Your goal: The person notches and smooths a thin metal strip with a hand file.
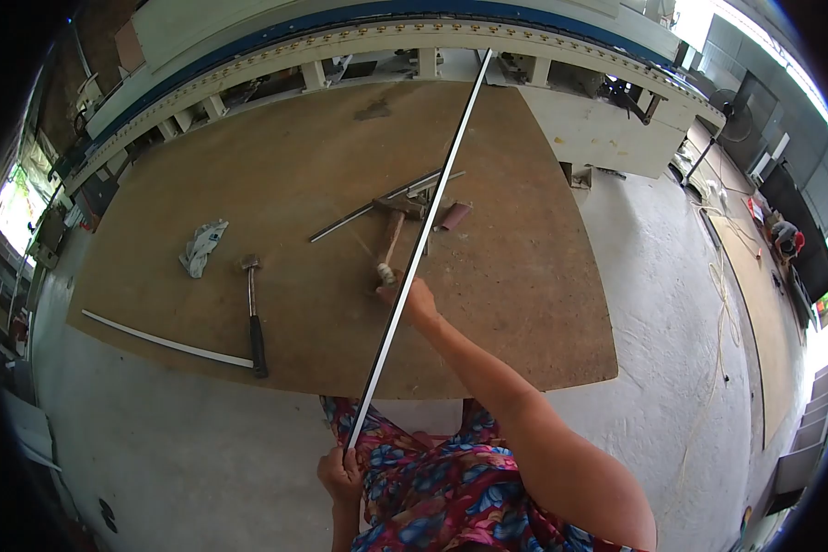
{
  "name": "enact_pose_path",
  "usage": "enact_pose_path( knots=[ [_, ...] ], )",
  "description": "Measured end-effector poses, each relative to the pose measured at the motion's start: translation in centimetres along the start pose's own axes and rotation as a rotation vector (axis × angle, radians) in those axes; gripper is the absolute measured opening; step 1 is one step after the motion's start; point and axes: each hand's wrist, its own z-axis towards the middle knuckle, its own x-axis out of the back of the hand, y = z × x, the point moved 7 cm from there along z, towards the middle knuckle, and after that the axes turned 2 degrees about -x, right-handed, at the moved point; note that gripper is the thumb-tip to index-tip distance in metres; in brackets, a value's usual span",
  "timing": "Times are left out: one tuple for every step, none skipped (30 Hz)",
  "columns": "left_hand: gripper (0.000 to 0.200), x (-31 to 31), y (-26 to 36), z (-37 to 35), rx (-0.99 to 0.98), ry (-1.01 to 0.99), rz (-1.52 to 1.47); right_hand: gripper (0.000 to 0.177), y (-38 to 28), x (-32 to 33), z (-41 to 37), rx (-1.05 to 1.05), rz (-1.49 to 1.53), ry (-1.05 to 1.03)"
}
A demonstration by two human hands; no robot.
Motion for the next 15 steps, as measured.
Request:
enact_pose_path(
  knots=[
    [0.025, 0.4, -0.1, 0.1, -0.011, 0.004, 0.003, 0.046, 0.8, 0.6, -0.2, -0.076, 0.041, -0.027],
    [0.025, 0.8, -0.1, 0.3, -0.022, 0.009, 0.004, 0.044, 1.6, 1.8, -0.7, -0.050, 0.042, 0.009],
    [0.025, 1.1, -0.2, 0.6, -0.033, 0.013, 0.002, 0.042, 3.0, 3.4, -1.5, -0.025, 0.042, 0.045],
    [0.025, 1.1, -0.5, 0.7, -0.029, 0.003, 0.008, 0.039, 4.5, 5.3, -2.4, -0.001, 0.040, 0.083],
    [0.026, 1.1, -0.9, 0.8, -0.026, -0.009, 0.013, 0.039, 6.1, 7.7, -3.9, -0.042, 0.042, 0.124],
    [0.026, 1.0, -1.2, 0.9, -0.024, -0.024, 0.015, 0.038, 7.6, 10.3, -5.7, -0.087, 0.044, 0.166],
    [0.027, 0.8, -1.3, 1.2, -0.043, -0.035, 0.026, 0.036, 9.3, 12.9, -7.6, -0.118, 0.047, 0.255],
    [0.027, 0.5, -1.4, 1.6, -0.062, -0.043, 0.037, 0.034, 11.1, 15.5, -9.5, -0.147, 0.050, 0.344],
    [0.027, 0.2, -1.4, 2.0, -0.080, -0.053, 0.051, 0.032, 13.5, 17.7, -10.9, -0.156, 0.035, 0.424],
    [0.028, -0.1, -1.2, 2.7, -0.086, -0.073, 0.043, 0.031, 15.8, 19.6, -12.3, -0.165, 0.022, 0.502],
    [0.028, -0.7, -1.1, 3.3, -0.113, -0.076, 0.033, 0.031, 17.4, 21.2, -13.8, -0.202, 0.086, 0.532],
    [0.028, -1.5, -1.2, 3.9, -0.140, -0.077, 0.024, 0.032, 18.7, 22.5, -15.0, -0.238, 0.150, 0.561],
    [0.027, -2.2, -1.0, 4.6, -0.167, -0.079, 0.014, 0.034, 18.8, 23.7, -16.0, -0.160, 0.035, 0.619],
    [0.027, -2.8, -0.6, 5.6, -0.165, -0.131, -0.022, 0.036, 18.9, 24.6, -17.0, -0.081, -0.080, 0.671],
    [0.027, -3.5, -0.2, 6.5, -0.158, -0.183, -0.057, 0.039, 18.9, 25.1, -17.8, 0.000, -0.197, 0.715]
  ],
)
